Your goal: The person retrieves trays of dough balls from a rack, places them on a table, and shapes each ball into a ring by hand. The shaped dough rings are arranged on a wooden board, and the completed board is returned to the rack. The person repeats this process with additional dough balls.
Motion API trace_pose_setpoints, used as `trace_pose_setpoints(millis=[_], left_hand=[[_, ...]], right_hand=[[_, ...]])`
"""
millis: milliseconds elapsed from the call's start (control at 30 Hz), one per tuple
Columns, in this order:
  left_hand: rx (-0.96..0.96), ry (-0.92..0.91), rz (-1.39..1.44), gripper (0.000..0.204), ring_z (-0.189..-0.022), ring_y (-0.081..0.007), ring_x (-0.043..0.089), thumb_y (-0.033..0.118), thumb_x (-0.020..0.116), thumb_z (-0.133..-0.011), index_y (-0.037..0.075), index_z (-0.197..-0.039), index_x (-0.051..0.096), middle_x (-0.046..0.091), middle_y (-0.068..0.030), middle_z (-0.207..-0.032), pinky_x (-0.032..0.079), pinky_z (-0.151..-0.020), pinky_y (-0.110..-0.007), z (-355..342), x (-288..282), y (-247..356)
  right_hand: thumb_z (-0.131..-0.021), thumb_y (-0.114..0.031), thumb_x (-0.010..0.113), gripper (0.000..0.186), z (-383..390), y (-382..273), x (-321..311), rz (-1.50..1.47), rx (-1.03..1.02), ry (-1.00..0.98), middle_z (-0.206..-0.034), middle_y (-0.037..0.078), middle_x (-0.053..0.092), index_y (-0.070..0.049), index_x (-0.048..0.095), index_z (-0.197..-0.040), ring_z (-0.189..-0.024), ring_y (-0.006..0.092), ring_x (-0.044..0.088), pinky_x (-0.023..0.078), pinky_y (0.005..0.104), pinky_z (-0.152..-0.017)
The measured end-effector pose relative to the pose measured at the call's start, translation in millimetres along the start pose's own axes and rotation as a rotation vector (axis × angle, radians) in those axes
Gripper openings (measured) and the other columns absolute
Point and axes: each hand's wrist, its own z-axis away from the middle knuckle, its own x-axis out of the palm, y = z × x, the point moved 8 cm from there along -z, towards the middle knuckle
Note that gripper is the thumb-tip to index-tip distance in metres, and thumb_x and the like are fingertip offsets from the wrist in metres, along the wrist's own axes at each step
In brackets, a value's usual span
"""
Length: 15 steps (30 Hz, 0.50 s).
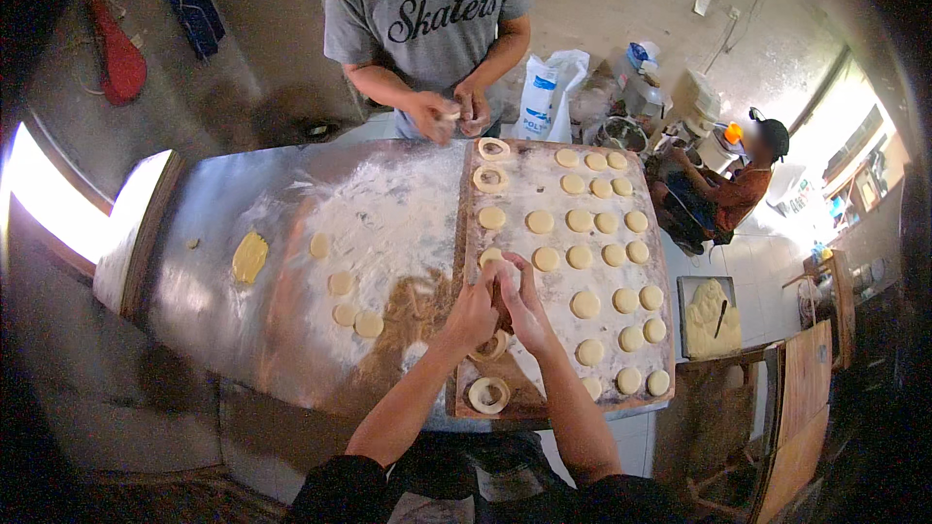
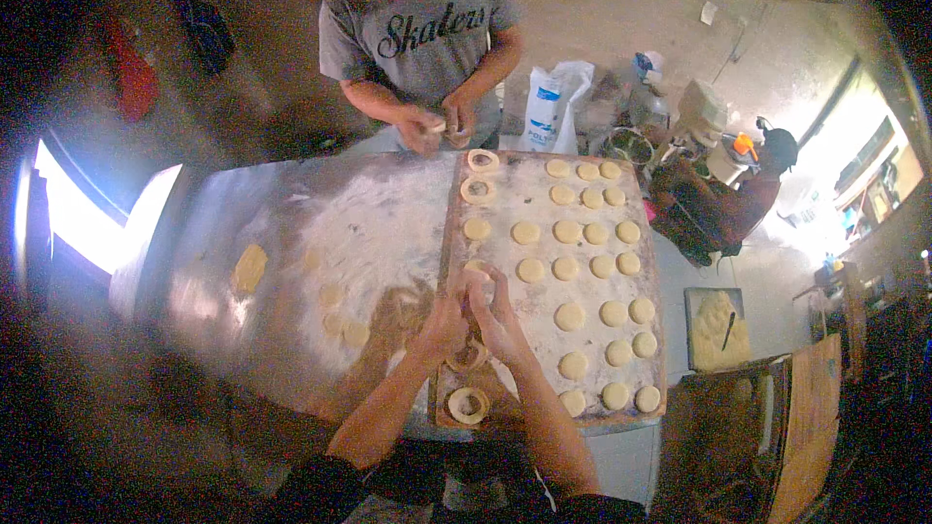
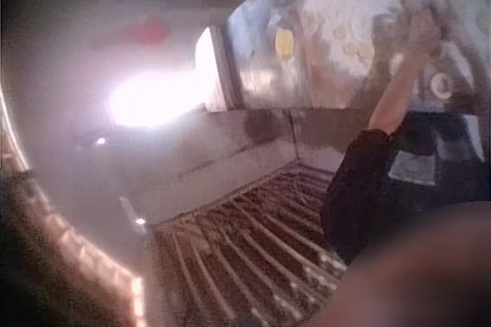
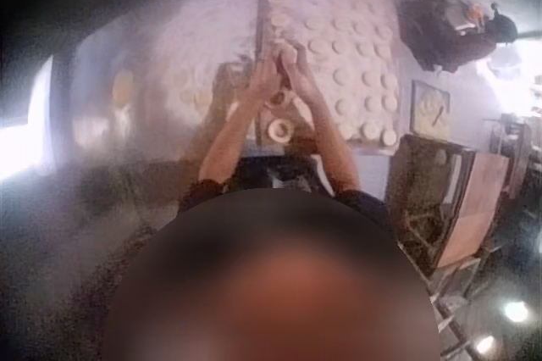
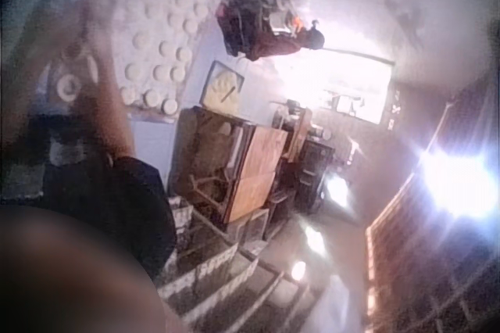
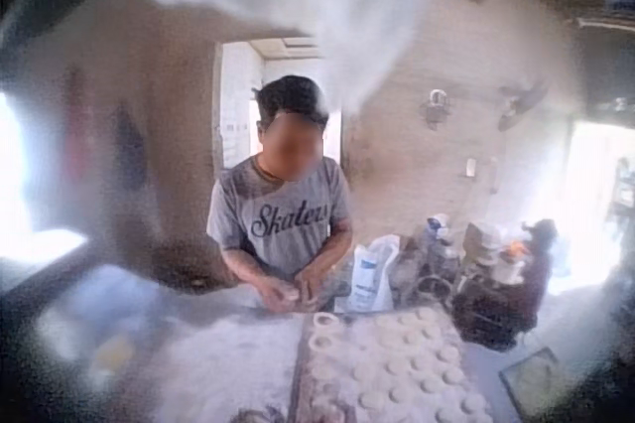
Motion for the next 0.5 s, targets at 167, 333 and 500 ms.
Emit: trace_pose_setpoints(millis=[167,333,500], left_hand=[[-0.351,0.019,-0.647,0.051,-0.116,-0.0535,0.056,0.023,0.053,-0.099,0.005,-0.143,0.035,0.05,-0.0396,-0.132,0.046,-0.094,-0.061,-38,-15,-44],[-0.473,-0.227,-0.58,0.07,-0.126,-0.0533,0.049,0.034,0.064,-0.092,0.005,-0.147,0.033,0.043,-0.0394,-0.137,0.043,-0.102,-0.06,-14,-18,-69],[-0.364,-0.298,-0.577,0.073,-0.115,-0.0487,0.058,0.038,0.071,-0.086,0.006,-0.144,0.041,0.059,-0.0325,-0.122,0.048,-0.093,-0.056,3,-8,-71]], right_hand=[[-0.095,-0.051,0.058,0.084,-31,12,-31,0.526,0.078,0.296,-0.132,0.033,0.056,0.0,0.022,-0.151,-0.121,0.0485,0.056,0.042,0.0549,-0.102],[-0.087,-0.04,0.071,0.082,-29,15,-26,0.96,0.121,0.148,-0.125,0.026,0.062,-0.01,0.027,-0.149,-0.11,0.0508,0.06,0.046,0.0567,-0.094],[-0.087,-0.036,0.071,0.071,-23,21,-13,1.065,0.096,0.135,-0.117,0.024,0.065,-0.011,0.036,-0.143,-0.104,0.0484,0.063,0.049,0.054,-0.09]])
